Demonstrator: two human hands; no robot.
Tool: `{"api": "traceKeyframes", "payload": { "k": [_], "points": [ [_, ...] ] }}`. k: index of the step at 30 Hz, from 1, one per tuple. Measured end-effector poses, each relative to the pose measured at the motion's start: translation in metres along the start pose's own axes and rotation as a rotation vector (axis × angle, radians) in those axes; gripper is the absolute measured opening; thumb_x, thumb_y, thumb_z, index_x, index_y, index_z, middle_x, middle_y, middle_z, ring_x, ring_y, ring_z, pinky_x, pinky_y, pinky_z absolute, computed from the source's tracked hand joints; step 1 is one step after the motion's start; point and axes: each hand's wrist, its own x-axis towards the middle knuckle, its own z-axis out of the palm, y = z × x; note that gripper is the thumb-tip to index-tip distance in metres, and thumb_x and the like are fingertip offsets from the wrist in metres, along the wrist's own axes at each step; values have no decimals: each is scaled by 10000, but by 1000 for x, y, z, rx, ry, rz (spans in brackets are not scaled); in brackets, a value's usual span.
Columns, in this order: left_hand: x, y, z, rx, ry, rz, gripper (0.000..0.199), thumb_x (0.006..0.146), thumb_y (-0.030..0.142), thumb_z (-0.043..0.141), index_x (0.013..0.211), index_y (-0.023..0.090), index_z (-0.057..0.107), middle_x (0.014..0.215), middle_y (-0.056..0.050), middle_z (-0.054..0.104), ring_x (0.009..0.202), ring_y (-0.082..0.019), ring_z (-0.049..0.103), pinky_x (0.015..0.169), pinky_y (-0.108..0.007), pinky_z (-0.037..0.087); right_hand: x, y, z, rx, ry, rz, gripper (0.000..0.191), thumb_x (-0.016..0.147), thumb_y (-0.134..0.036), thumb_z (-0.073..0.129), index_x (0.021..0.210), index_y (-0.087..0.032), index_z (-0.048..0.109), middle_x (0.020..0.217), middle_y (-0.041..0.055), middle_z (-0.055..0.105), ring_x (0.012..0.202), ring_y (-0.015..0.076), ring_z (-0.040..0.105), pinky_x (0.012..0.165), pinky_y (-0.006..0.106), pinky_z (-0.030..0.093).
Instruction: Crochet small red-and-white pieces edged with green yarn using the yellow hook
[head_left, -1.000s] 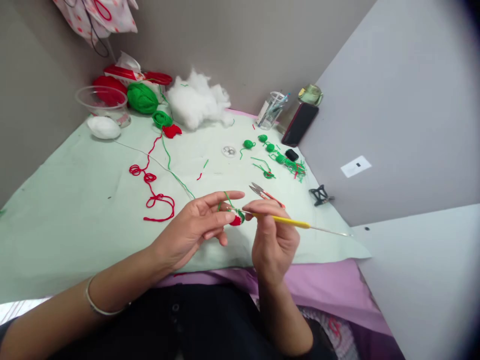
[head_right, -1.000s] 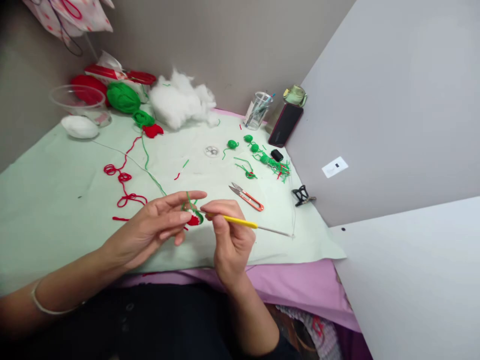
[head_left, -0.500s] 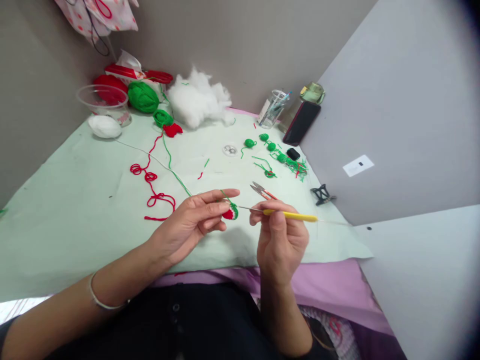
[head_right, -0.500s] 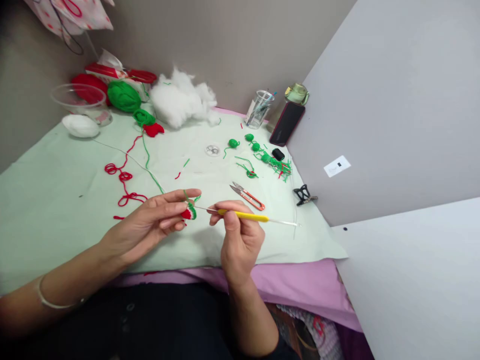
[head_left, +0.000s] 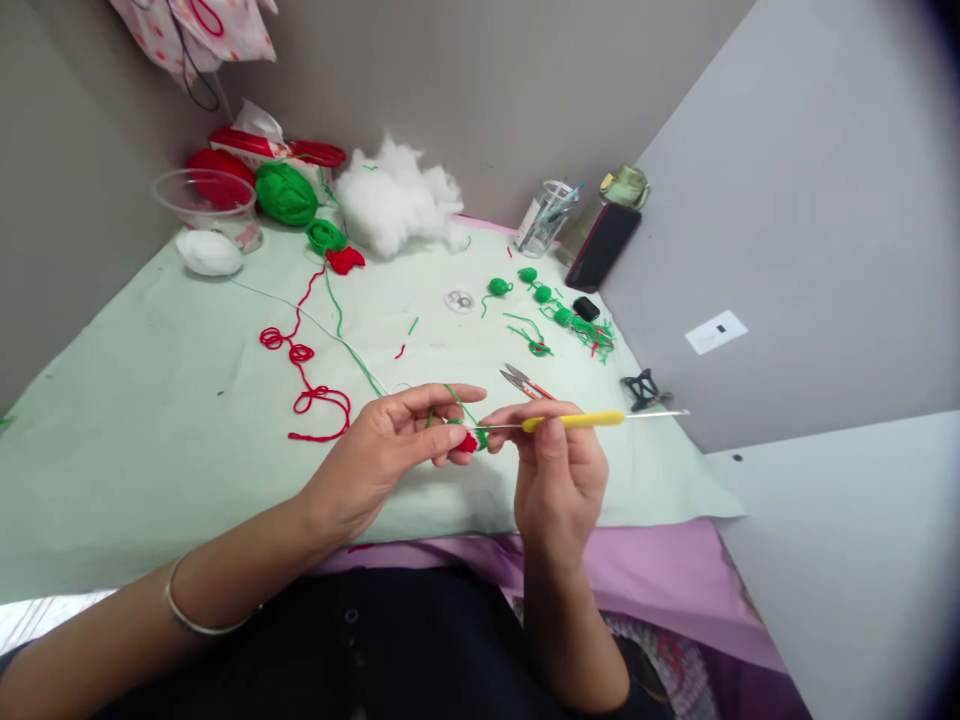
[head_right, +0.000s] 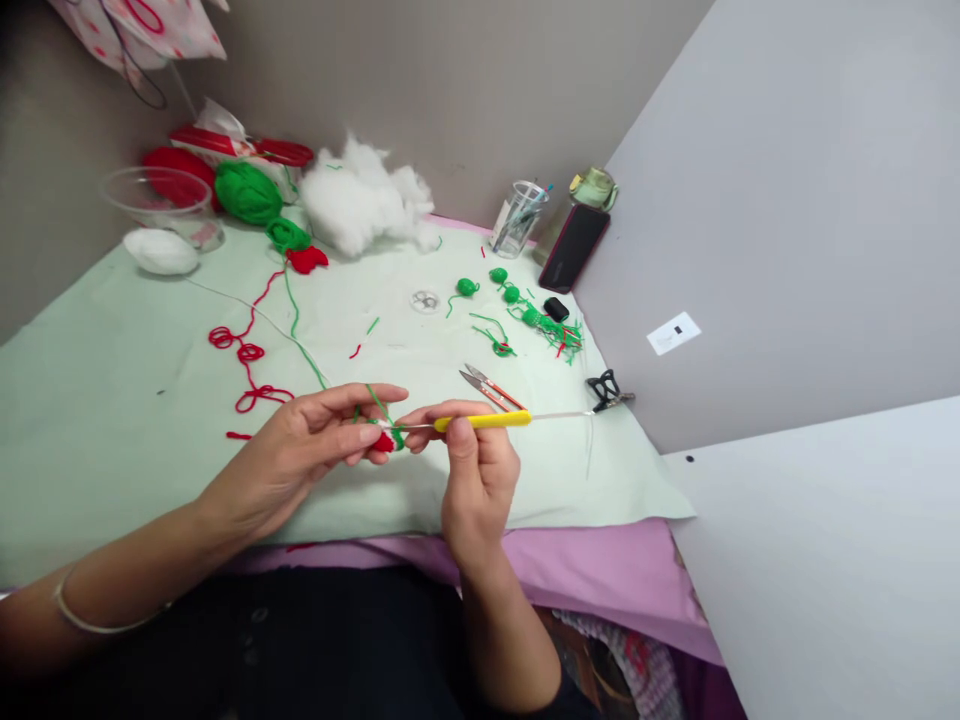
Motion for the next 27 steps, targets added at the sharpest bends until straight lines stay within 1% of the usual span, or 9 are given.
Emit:
{"api": "traceKeyframes", "payload": {
  "k": [2, 5, 9, 13, 15, 18, 22, 24, 27],
  "points": [
    [-1, -1, 0, 50, 10, 45, 298, 860, 248, 815, 1154, 296, 817, 884, 15, 644, 757, -99, 649, 711, -209, 505, -4, -3, 0, -158, 8, -97, 213, 1062, -232, 486, 1020, -202, 693, 905, 42, 770, 710, 142, 728, 663, 308, 623],
    [-2, -1, 2, 127, 62, 117, 318, 849, 232, 815, 1165, 272, 805, 845, 19, 642, 774, -109, 639, 724, -214, 516, -10, -3, 1, -386, -25, -309, 237, 1054, -182, 470, 1104, -223, 698, 947, 45, 778, 780, 153, 743, 683, 310, 627],
    [-2, 2, 7, 247, 166, 203, 343, 828, 202, 805, 1169, 241, 794, 828, 19, 635, 773, -126, 625, 753, -247, 526, -12, 4, 3, -537, -85, -562, 226, 1058, -211, 464, 1167, -233, 660, 972, 72, 797, 877, 194, 769, 688, 343, 642],
    [-4, 1, 12, 376, 255, 339, 313, 815, 138, 771, 1108, 242, 811, 863, 2, 652, 747, -126, 578, 713, -258, 488, -12, 11, 5, -581, -74, -683, 226, 1041, -196, 499, 1206, -194, 654, 981, 105, 800, 904, 204, 777, 688, 338, 644],
    [-6, -1, 14, 394, 270, 367, 315, 803, 126, 771, 1093, 242, 818, 860, -1, 656, 728, -127, 563, 697, -264, 476, -13, 15, 5, -617, -69, -714, 252, 1028, -181, 522, 1243, -187, 653, 1007, 116, 801, 930, 213, 775, 704, 347, 647],
    [-6, -3, 15, 299, 237, 285, 402, 791, 142, 799, 1178, 248, 798, 845, 9, 644, 705, -116, 548, 702, -254, 479, -16, 23, 8, -688, -24, -746, 320, 989, -133, 580, 1289, -213, 661, 1042, 102, 796, 946, 214, 763, 725, 352, 649],
    [-1, -2, 9, -59, 80, -22, 496, 798, 238, 847, 1285, 230, 750, 743, 38, 573, 623, -80, 480, 632, -210, 466, -18, 27, 8, -727, 19, -737, 351, 944, -109, 657, 1242, -285, 714, 1108, 76, 769, 979, 214, 746, 749, 353, 643],
    [3, 1, 5, -195, 27, -142, 448, 815, 253, 842, 1251, 184, 766, 688, 47, 537, 564, -54, 398, 601, -192, 456, -16, 23, 7, -643, 18, -653, 302, 974, -127, 614, 1205, -286, 728, 1085, 71, 762, 964, 212, 742, 749, 361, 636],
    [5, 6, 1, -238, 46, -153, 363, 813, 215, 843, 1169, 157, 800, 702, 45, 548, 526, -26, 307, 583, -174, 462, -11, 12, 4, -387, 55, -409, 254, 1026, -163, 514, 1126, -251, 730, 954, 53, 749, 799, 186, 717, 686, 362, 612]
  ]
}}
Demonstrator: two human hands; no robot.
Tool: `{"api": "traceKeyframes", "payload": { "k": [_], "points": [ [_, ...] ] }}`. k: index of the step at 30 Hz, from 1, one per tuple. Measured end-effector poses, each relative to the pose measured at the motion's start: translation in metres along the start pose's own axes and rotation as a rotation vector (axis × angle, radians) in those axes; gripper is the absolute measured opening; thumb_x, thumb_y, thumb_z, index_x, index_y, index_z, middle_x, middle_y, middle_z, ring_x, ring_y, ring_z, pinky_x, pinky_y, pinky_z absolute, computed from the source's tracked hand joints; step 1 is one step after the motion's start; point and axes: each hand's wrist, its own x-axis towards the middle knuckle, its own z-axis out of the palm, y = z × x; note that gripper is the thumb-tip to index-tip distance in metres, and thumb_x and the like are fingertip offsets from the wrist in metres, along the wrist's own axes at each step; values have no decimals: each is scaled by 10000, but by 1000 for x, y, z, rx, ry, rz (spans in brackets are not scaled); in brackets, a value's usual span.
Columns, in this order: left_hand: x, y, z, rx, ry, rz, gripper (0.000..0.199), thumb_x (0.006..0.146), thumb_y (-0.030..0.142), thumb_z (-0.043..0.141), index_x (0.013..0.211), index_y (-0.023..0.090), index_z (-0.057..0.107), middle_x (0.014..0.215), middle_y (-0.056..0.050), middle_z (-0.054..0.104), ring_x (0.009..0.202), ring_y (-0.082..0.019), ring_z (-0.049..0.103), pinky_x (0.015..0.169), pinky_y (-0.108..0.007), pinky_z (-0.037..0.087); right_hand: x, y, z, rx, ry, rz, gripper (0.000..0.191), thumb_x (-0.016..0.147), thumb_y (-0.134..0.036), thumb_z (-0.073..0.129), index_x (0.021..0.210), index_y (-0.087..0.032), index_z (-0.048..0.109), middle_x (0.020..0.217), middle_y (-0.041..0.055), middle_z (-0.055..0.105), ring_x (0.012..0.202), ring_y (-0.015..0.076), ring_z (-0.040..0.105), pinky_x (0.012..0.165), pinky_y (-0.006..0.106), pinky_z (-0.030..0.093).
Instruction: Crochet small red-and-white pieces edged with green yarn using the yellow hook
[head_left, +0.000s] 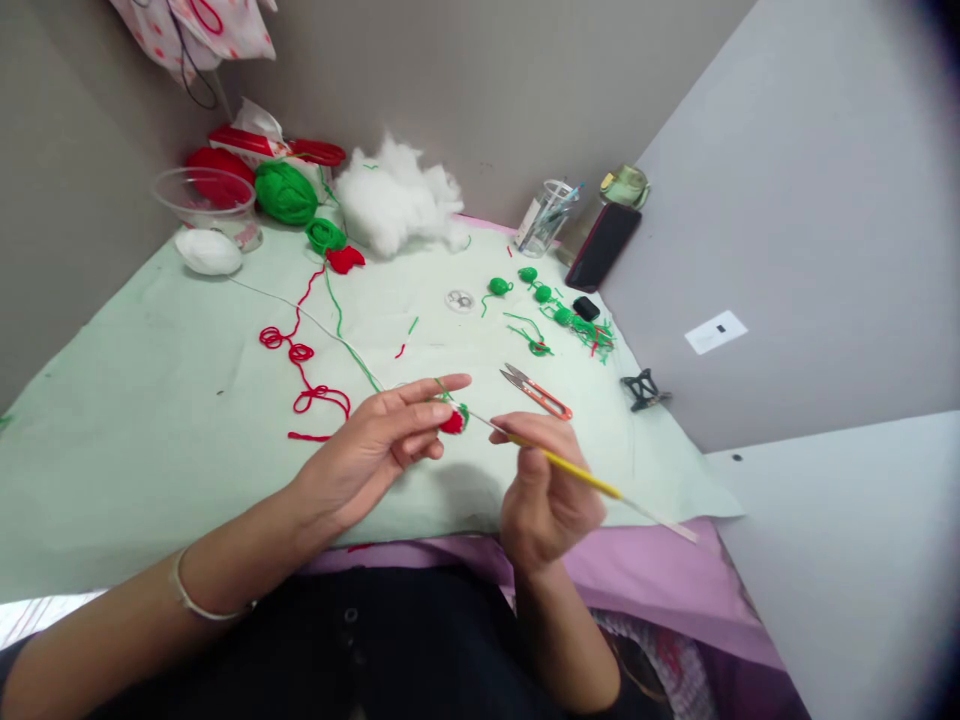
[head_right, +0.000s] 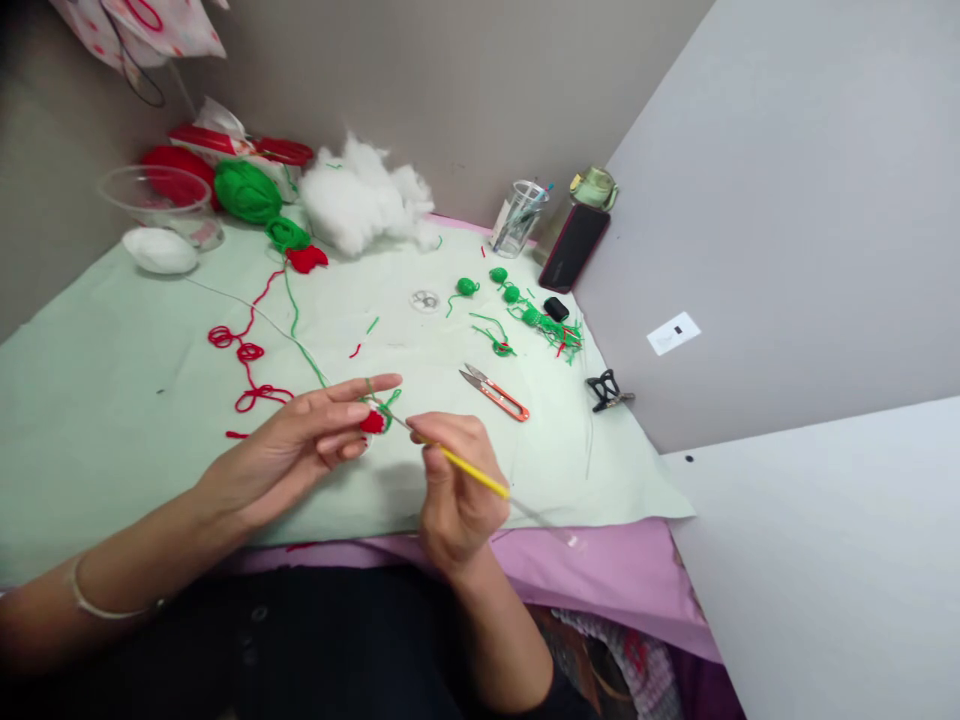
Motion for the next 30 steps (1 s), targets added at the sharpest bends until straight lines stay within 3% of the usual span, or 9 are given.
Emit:
{"api": "traceKeyframes", "payload": {
  "k": [3, 6, 10, 14, 17, 20, 24, 30],
  "points": [
    [-1, 1, 2, 56, -23, 72, 355, 804, 217, 852, 1156, 203, 808, 759, 43, 577, 519, -22, 314, 571, -183, 488, 8, -4, -2, 215, 18, 199, 220, 1035, -213, 509, 1022, -236, 727, 865, 35, 721, 715, 169, 677, 649, 353, 588],
    [-2, -3, 5, 128, -52, 117, 356, 798, 248, 859, 1151, 237, 812, 818, 35, 599, 534, -31, 361, 576, -210, 526, 11, -4, 1, 212, -27, 205, 200, 1026, -219, 539, 1006, -237, 737, 889, 36, 739, 767, 175, 695, 709, 364, 603],
    [-1, -8, 6, 145, 6, 178, 402, 774, 237, 881, 1170, 251, 810, 833, 29, 605, 605, -52, 474, 632, -207, 546, 6, -5, 4, 6, -92, 68, 231, 1004, -140, 574, 1108, -260, 742, 949, 36, 752, 806, 167, 717, 727, 346, 615],
    [2, -7, 2, 11, -37, 8, 357, 805, 253, 865, 1155, 201, 820, 773, 10, 608, 606, -51, 460, 637, -188, 533, 2, -5, 2, -166, -72, -146, 334, 948, -85, 654, 1200, -285, 743, 1062, 58, 757, 945, 192, 734, 754, 341, 622],
    [3, -3, -1, -40, -28, -34, 245, 800, 207, 859, 1040, 156, 846, 750, 14, 585, 567, -29, 407, 621, -167, 521, 6, -4, -1, 10, -15, 40, 266, 994, -119, 583, 1120, -278, 756, 956, 33, 758, 821, 169, 711, 722, 343, 604],
    [3, -2, -2, 8, -22, 39, 246, 817, 197, 848, 1063, 201, 844, 835, -4, 640, 650, -51, 515, 640, -158, 527, 12, -3, -1, 283, 15, 239, 214, 1021, -184, 563, 1026, -261, 762, 881, 17, 741, 711, 142, 658, 668, 323, 570],
    [0, -7, 0, 88, -100, 91, 282, 850, 237, 831, 1130, 268, 830, 904, -6, 688, 744, -84, 603, 724, -200, 568, 13, -1, 1, 357, -74, 294, 173, 1010, -224, 608, 1024, -248, 778, 947, 35, 771, 833, 156, 697, 737, 318, 587],
    [-1, -6, 1, 115, -79, 123, 248, 841, 248, 828, 1089, 239, 844, 836, 10, 664, 634, -67, 572, 723, -249, 584, 13, 2, -2, 541, -38, 499, 187, 1039, -315, 571, 983, -235, 731, 868, 14, 771, 708, 129, 695, 671, 281, 584]
  ]
}}
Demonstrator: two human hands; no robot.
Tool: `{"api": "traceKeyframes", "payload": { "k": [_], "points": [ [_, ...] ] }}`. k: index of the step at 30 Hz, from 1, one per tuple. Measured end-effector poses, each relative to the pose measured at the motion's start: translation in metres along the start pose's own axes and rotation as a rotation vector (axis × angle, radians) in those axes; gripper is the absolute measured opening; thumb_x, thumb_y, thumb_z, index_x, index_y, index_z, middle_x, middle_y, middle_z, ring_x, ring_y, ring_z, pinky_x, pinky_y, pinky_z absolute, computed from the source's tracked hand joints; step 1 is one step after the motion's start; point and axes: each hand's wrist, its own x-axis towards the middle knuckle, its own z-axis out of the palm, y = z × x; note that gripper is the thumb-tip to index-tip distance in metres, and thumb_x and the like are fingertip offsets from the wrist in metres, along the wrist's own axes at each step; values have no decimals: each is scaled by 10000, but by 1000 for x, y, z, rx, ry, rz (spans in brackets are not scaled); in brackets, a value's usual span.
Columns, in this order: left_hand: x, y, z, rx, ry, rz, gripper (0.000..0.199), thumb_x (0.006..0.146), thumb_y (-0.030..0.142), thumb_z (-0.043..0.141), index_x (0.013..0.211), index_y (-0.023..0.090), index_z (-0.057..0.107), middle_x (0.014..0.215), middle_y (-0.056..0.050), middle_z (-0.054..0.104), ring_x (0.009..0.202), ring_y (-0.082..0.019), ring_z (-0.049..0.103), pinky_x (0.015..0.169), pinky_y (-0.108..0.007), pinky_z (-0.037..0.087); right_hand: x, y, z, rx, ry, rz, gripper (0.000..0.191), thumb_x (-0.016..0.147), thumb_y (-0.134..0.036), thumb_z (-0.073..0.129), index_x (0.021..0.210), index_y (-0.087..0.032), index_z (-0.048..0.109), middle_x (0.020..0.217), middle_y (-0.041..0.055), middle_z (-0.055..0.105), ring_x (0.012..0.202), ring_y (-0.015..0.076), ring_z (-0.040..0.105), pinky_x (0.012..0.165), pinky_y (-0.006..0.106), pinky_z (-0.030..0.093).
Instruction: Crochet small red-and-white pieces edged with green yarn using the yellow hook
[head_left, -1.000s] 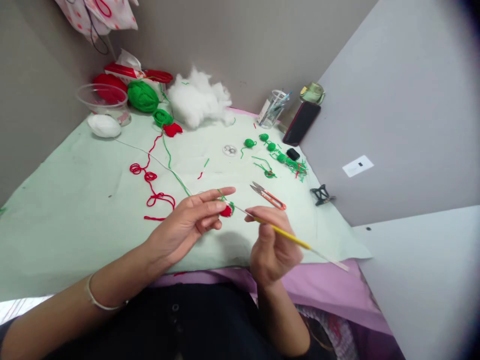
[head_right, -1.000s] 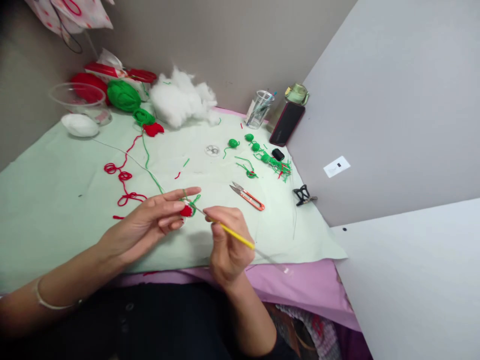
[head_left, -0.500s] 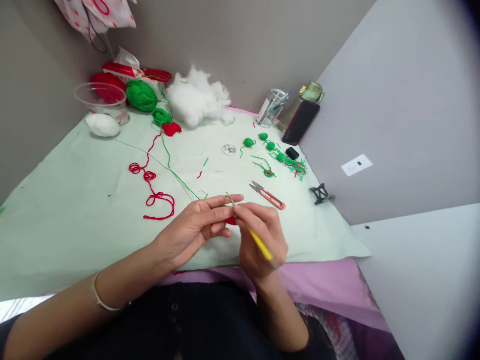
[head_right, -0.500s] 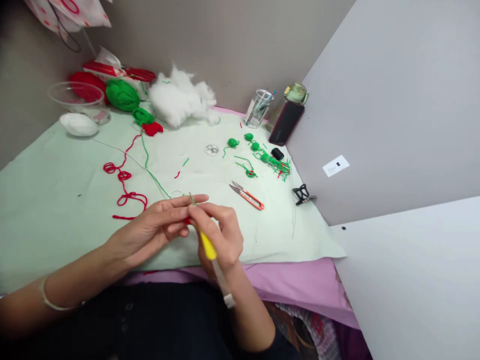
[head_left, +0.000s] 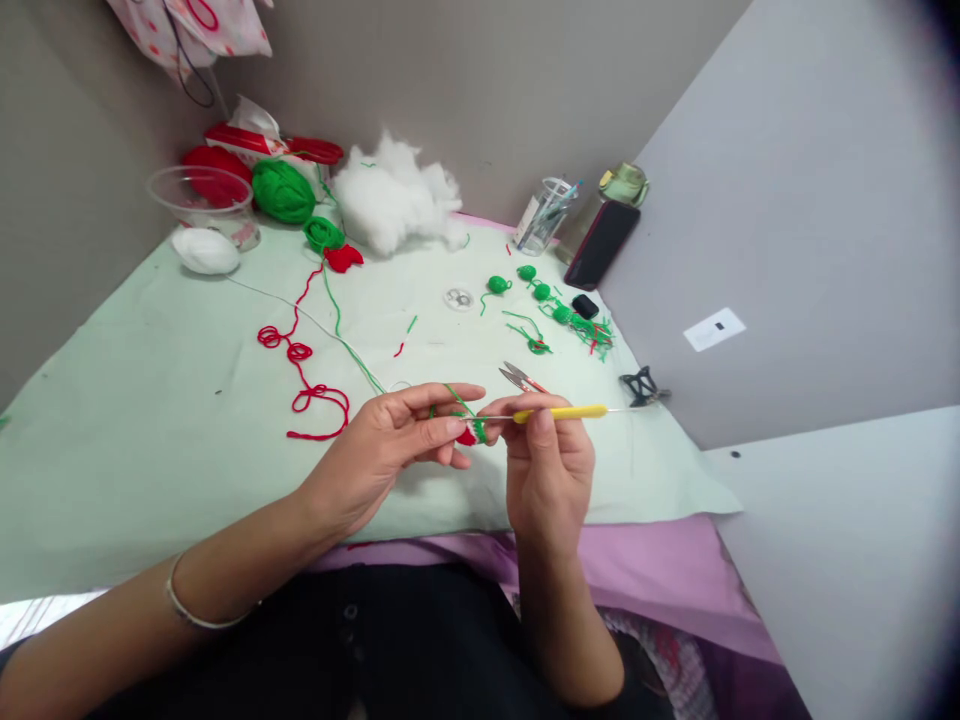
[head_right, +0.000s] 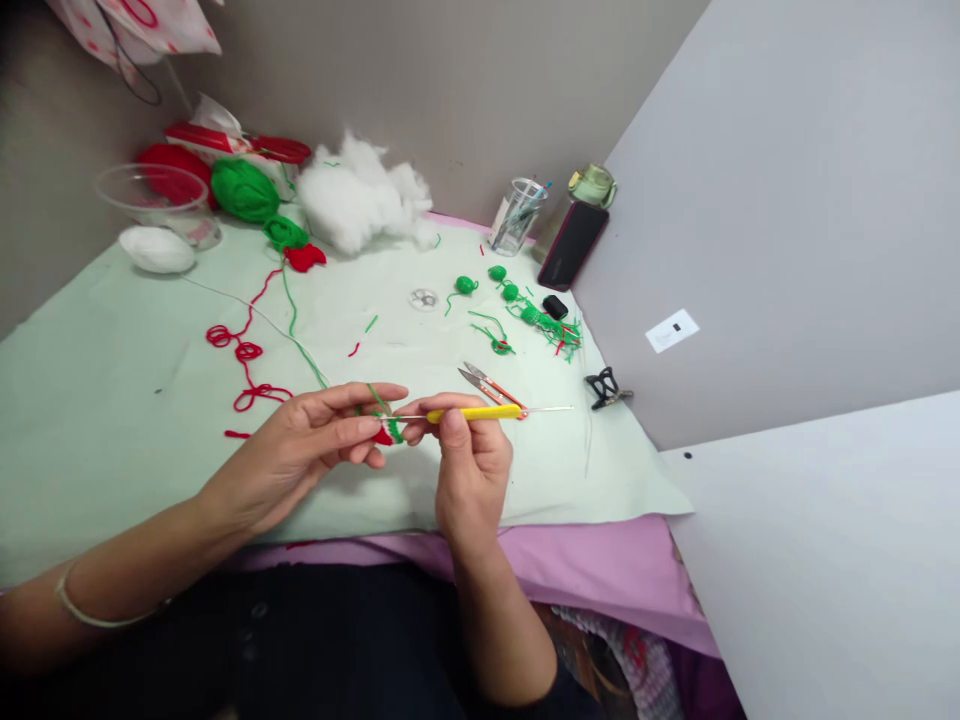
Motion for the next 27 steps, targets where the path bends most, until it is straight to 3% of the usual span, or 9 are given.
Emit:
{"api": "traceKeyframes", "payload": {
  "k": [3, 6, 11, 16, 18, 22, 24, 26, 27],
  "points": [
    [-1, 1, -2, 58, 32, -8, 254, 839, 252, 831, 1092, 257, 842, 921, -3, 698, 645, -71, 618, 708, -241, 576, 0, -3, 0, 25, -6, 31, 202, 1053, -307, 548, 980, -231, 719, 873, 11, 778, 712, 123, 707, 690, 279, 594],
    [-2, 0, -5, 156, 42, 44, 274, 851, 265, 824, 1123, 296, 830, 950, 14, 686, 668, -72, 661, 690, -212, 561, -3, -7, 1, -83, -2, -55, 200, 1060, -276, 529, 1016, -232, 718, 918, 17, 778, 740, 134, 731, 701, 294, 605],
    [-4, 2, -3, 335, 92, 169, 335, 864, 226, 797, 1194, 285, 793, 875, 40, 640, 664, -69, 673, 655, -187, 563, -11, -5, 2, -431, -65, -380, 248, 1046, -160, 496, 1144, -242, 709, 988, 42, 775, 837, 164, 747, 736, 334, 635],
    [-5, 6, 4, 386, 155, 238, 415, 850, 184, 770, 1261, 237, 753, 814, 55, 604, 618, -46, 598, 622, -166, 562, -17, 10, -1, -591, -133, -704, 279, 1008, -151, 561, 1253, -208, 681, 1115, 120, 778, 1001, 229, 765, 744, 373, 663],
    [-5, 2, 4, 457, 198, 322, 418, 853, 160, 753, 1263, 243, 752, 810, 51, 597, 645, -53, 584, 630, -163, 559, -16, 11, 0, -607, -137, -728, 268, 1018, -169, 549, 1246, -214, 684, 1134, 126, 778, 998, 225, 766, 728, 368, 665],
    [-7, -10, -2, 757, 221, 719, 448, 858, 35, 692, 1231, 270, 771, 883, 22, 639, 731, -74, 601, 722, -196, 558, -11, 6, 5, -519, -99, -584, 248, 1055, -200, 477, 1170, -247, 692, 959, 64, 786, 868, 202, 769, 696, 367, 651],
    [-7, -13, -3, 840, 210, 848, 475, 853, -2, 673, 1227, 274, 774, 881, 18, 646, 732, -78, 601, 737, -206, 551, -10, 6, 7, -503, -81, -568, 249, 1051, -193, 483, 1171, -251, 694, 926, 53, 779, 846, 202, 768, 693, 370, 649],
    [-8, -13, -1, 795, 217, 800, 459, 845, 4, 680, 1210, 265, 780, 870, 19, 644, 716, -78, 595, 723, -206, 545, -12, 11, 6, -543, -78, -642, 264, 1038, -184, 513, 1217, -255, 693, 1008, 70, 784, 892, 205, 769, 700, 364, 654],
    [-8, -11, 1, 723, 217, 705, 444, 843, 26, 696, 1211, 260, 778, 864, 21, 639, 704, -78, 594, 704, -204, 543, -13, 15, 5, -572, -78, -691, 283, 1029, -174, 530, 1248, -255, 690, 1062, 81, 783, 920, 206, 767, 709, 360, 657]
  ]
}}
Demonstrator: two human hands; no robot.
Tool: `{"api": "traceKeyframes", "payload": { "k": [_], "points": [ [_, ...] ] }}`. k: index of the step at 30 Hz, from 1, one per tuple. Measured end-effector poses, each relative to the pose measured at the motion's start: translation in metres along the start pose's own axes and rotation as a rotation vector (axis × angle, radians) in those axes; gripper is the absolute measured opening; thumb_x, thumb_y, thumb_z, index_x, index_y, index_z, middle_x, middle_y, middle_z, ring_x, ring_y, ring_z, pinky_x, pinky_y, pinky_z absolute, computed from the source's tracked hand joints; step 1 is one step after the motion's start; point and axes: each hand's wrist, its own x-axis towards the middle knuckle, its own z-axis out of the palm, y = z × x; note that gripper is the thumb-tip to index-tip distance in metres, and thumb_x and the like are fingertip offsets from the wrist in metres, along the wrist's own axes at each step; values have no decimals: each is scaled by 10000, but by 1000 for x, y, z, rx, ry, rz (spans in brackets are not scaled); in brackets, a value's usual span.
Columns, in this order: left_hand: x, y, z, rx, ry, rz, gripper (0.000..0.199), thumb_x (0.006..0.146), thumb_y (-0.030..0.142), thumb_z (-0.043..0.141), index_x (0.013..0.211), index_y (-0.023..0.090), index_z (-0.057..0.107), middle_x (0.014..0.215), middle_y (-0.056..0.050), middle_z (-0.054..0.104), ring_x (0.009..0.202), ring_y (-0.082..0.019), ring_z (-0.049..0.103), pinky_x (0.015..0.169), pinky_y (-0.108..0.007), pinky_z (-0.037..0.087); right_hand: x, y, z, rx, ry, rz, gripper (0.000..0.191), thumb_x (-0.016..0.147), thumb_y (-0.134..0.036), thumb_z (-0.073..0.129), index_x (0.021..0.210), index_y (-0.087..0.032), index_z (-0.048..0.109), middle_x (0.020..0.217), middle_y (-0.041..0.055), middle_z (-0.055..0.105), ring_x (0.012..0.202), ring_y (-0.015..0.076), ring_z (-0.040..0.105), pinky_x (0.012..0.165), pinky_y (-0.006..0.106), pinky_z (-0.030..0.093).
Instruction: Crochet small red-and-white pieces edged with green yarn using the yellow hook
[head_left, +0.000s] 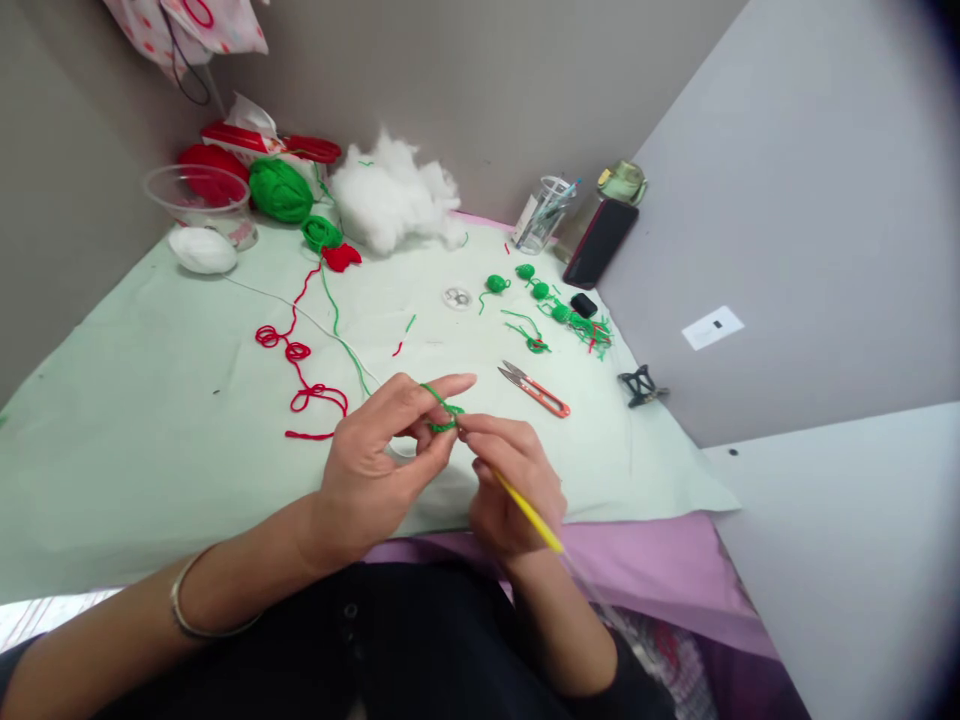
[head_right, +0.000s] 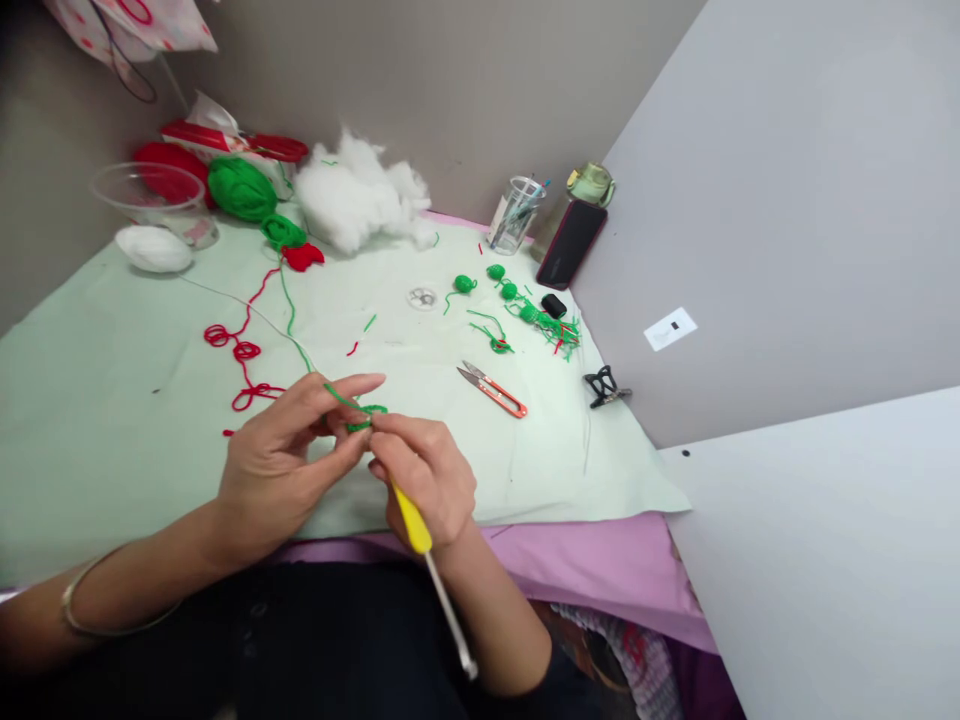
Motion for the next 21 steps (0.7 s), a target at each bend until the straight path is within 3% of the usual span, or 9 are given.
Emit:
{"api": "traceKeyframes", "payload": {
  "k": [4, 7, 10, 13, 17, 19, 21],
  "points": [
    [8, 8, -1, -479, -141, -580, 526, 838, 205, 798, 1354, 221, 694, 767, 47, 598, 567, -66, 528, 578, -205, 520, -12, 7, 1, -129, 7, -83, 380, 975, -98, 602, 1303, -267, 695, 1143, 83, 765, 983, 209, 754, 760, 347, 655],
    [15, 8, -6, -727, -198, -825, 561, 833, 262, 829, 1361, 147, 679, 578, 95, 468, 468, -38, 353, 521, -177, 472, -10, 7, -3, -179, -44, -80, 430, 943, -57, 635, 1287, -303, 712, 1145, 64, 752, 1030, 210, 743, 798, 345, 649],
    [17, 6, -10, -761, -224, -861, 505, 826, 247, 844, 1301, 139, 712, 562, 105, 442, 442, -14, 245, 469, -150, 416, 3, 2, -12, -34, -87, 57, 357, 983, -91, 586, 1249, -289, 717, 1096, 58, 761, 973, 197, 743, 771, 348, 642],
    [15, 4, -10, -677, -230, -752, 523, 799, 226, 866, 1299, 197, 715, 747, 62, 593, 440, 1, 337, 452, -159, 427, 14, -3, -19, 82, -121, 196, 277, 1017, -131, 538, 1178, -265, 720, 979, 39, 768, 876, 185, 739, 726, 350, 635],
    [9, 3, -5, -520, -127, -593, 595, 784, 204, 878, 1345, 256, 686, 883, 40, 653, 545, -41, 551, 499, -166, 467, 8, -5, -14, -154, -141, 36, 313, 980, -110, 608, 1227, -267, 719, 1056, 61, 759, 943, 194, 738, 772, 346, 640],
    [8, 3, -3, -581, -141, -640, 575, 802, 214, 865, 1348, 244, 686, 821, 49, 638, 508, -28, 497, 492, -163, 447, 0, -3, -8, -284, -57, -74, 376, 946, -94, 659, 1272, -272, 718, 1106, 77, 750, 992, 209, 735, 796, 347, 642],
    [10, 3, -4, -709, -210, -760, 521, 816, 230, 856, 1316, 206, 711, 701, 70, 572, 457, -14, 369, 475, -162, 422, -4, -3, -4, -265, -12, -77, 387, 932, -86, 673, 1268, -272, 727, 1110, 81, 749, 992, 215, 737, 793, 348, 641]
  ]
}}
